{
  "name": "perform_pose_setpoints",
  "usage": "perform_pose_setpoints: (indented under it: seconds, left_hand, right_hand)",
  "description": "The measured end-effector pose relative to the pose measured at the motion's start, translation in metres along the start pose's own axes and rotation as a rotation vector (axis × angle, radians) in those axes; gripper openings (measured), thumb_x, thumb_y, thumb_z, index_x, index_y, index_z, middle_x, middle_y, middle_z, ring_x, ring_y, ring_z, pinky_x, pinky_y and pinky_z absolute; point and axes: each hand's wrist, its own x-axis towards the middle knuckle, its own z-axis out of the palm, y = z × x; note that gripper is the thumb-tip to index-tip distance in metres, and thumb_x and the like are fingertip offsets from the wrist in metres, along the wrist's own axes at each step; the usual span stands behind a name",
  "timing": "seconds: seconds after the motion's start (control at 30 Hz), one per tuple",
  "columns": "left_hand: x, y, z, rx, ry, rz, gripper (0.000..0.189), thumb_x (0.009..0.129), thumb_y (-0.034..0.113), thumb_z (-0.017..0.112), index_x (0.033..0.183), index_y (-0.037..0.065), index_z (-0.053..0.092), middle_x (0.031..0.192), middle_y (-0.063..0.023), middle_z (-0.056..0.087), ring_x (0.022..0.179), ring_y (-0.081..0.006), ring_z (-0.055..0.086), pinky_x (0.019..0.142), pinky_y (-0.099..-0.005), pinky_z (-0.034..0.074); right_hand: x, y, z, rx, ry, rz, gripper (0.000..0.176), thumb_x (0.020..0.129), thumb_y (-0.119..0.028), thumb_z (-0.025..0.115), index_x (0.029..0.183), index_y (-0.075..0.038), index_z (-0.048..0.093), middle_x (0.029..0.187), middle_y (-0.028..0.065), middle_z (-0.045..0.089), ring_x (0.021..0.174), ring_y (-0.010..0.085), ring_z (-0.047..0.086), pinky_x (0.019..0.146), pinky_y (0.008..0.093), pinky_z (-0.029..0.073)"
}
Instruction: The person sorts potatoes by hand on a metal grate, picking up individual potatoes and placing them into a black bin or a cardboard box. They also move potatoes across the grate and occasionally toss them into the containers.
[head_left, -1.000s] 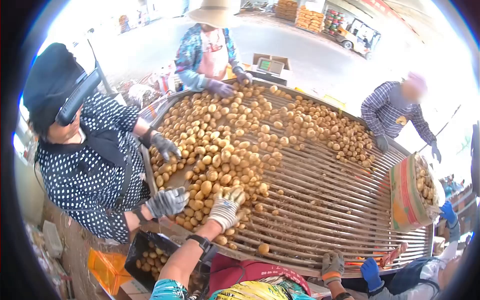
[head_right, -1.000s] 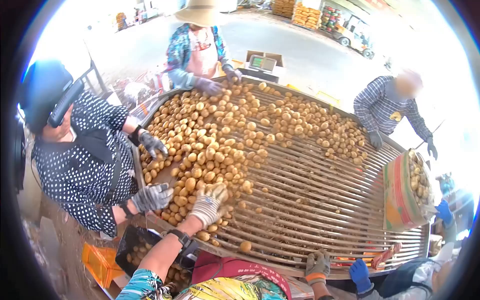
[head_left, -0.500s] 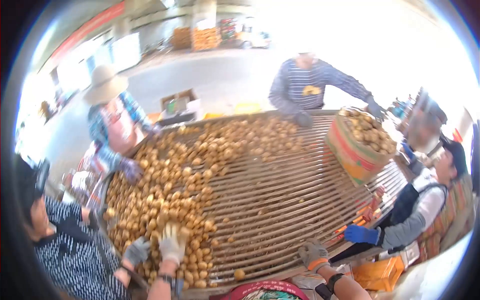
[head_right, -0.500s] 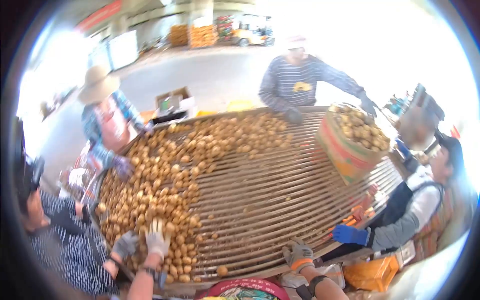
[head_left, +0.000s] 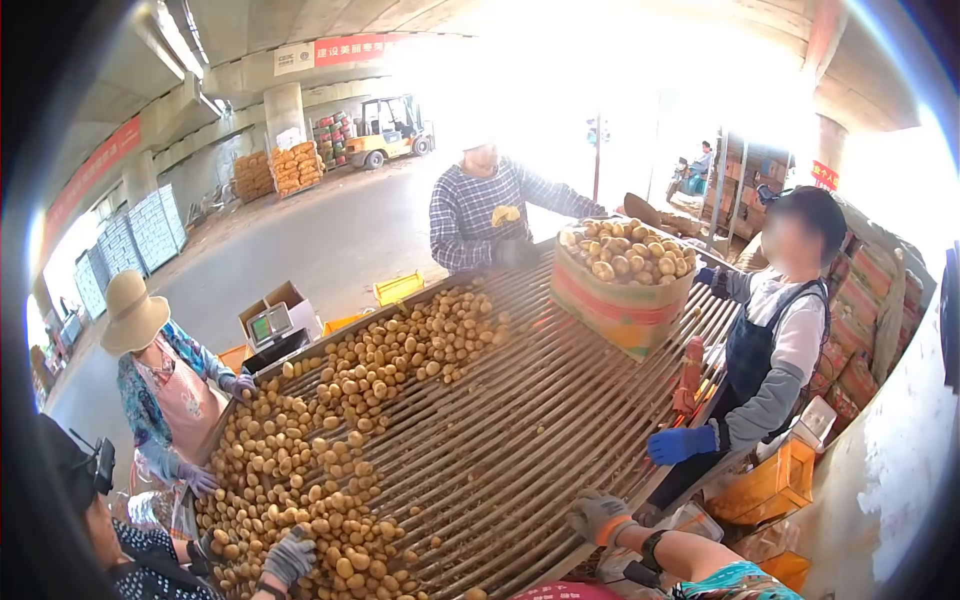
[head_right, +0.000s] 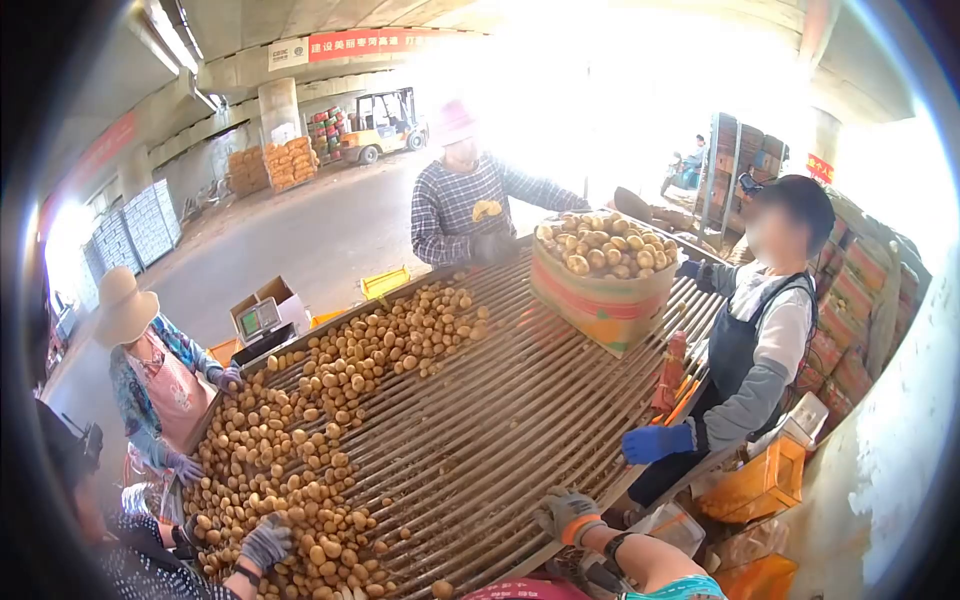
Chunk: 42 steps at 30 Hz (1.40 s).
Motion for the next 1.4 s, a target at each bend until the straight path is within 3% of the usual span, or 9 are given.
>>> perform_pose_setpoints:
  seconds: [0.07,0.2,0.37,0.57,0.87,0.97,1.13,1.3,1.4]
  left_hand:
    - [0.089,-0.092,-0.073,-0.375,-0.237,0.201,0.021,0.089,0.027,0.054,0.104,0.016,0.066,0.105,-0.0068,0.065,0.104,-0.0289,0.060,0.099,-0.0453,0.043]
    - [0.055,0.019,-0.115,1.158,-0.126,0.622,0.023,0.090,0.021,0.054,0.102,0.011,0.071,0.094,0.0005,0.065,0.089,-0.0260,0.062,0.096,-0.0378,0.045]
    - [-0.126,0.186,0.128,0.280,0.512,-0.329,0.068,0.104,0.049,0.045,0.160,0.013,0.029,0.169,-0.0093,0.020,0.156,-0.0296,0.015,0.122,-0.0633,0.013]
    - [-0.119,0.163,0.146,0.306,0.653,-0.286,0.071,0.104,0.053,0.045,0.161,0.015,0.027,0.169,-0.0078,0.020,0.156,-0.0311,0.014,0.122,-0.0634,0.013]
    - [-0.114,0.188,0.149,0.114,0.720,-0.838,0.071,0.104,0.059,0.039,0.158,0.015,0.028,0.164,-0.0072,0.020,0.150,-0.0316,0.018,0.118,-0.0605,0.017]
    - [-0.106,0.195,0.149,0.033,0.761,-1.008,0.069,0.104,0.058,0.040,0.157,0.014,0.031,0.161,-0.0079,0.024,0.146,-0.0309,0.022,0.115,-0.0586,0.021]
    - [-0.095,0.207,0.147,-0.093,0.821,-1.246,0.067,0.104,0.057,0.040,0.154,0.012,0.035,0.156,-0.0089,0.031,0.141,-0.0298,0.030,0.111,-0.0556,0.027]
    - [-0.084,0.213,0.141,-0.199,0.866,-1.403,0.065,0.104,0.056,0.041,0.151,0.010,0.039,0.150,-0.0100,0.038,0.136,-0.0286,0.037,0.106,-0.0525,0.033]
    - [-0.084,0.213,0.139,-0.253,0.893,-1.477,0.064,0.104,0.055,0.041,0.149,0.009,0.041,0.147,-0.0106,0.043,0.133,-0.0280,0.042,0.104,-0.0506,0.037]
  right_hand:
    - [0.001,0.002,0.003,-0.030,0.024,-0.045,0.056,0.100,-0.050,0.050,0.136,-0.008,0.061,0.152,0.0150,0.049,0.135,0.0377,0.049,0.116,0.0477,0.037]
    - [0.001,0.007,0.019,-0.015,0.256,-0.123,0.041,0.097,-0.043,0.058,0.116,-0.010,0.071,0.137,0.0136,0.057,0.122,0.0390,0.056,0.104,0.0485,0.046]
    - [0.008,0.013,0.016,0.033,0.000,-0.022,0.052,0.101,-0.050,0.050,0.128,-0.010,0.066,0.150,0.0143,0.047,0.130,0.0405,0.052,0.108,0.0517,0.044]
    - [0.012,0.004,-0.003,0.032,-0.205,0.001,0.061,0.101,-0.055,0.047,0.135,-0.006,0.059,0.155,0.0163,0.038,0.131,0.0418,0.048,0.107,0.0545,0.043]
    - [0.044,0.016,-0.034,-0.132,-0.622,-0.133,0.075,0.097,-0.066,0.045,0.127,0.001,0.060,0.135,0.0225,0.047,0.113,0.0403,0.055,0.092,0.0514,0.047]
    - [0.056,0.031,-0.025,-0.145,-0.571,-0.299,0.069,0.101,-0.063,0.042,0.120,0.000,0.060,0.134,0.0245,0.056,0.085,0.0344,0.068,0.075,0.0479,0.056]
    - [0.049,0.025,-0.032,-0.246,-0.393,-0.405,0.062,0.104,-0.056,0.044,0.119,0.002,0.061,0.110,0.0206,0.068,0.094,0.0335,0.066,0.080,0.0397,0.056]
    - [0.058,0.052,0.030,-0.529,-0.422,-0.473,0.057,0.107,-0.050,0.039,0.157,-0.024,0.034,0.168,0.0143,0.017,0.154,0.0406,0.015,0.122,0.0561,0.020]
    - [0.065,0.067,0.051,-0.776,-0.294,-0.618,0.052,0.106,-0.043,0.044,0.155,-0.026,0.038,0.164,0.0158,0.028,0.152,0.0388,0.022,0.120,0.0530,0.025]
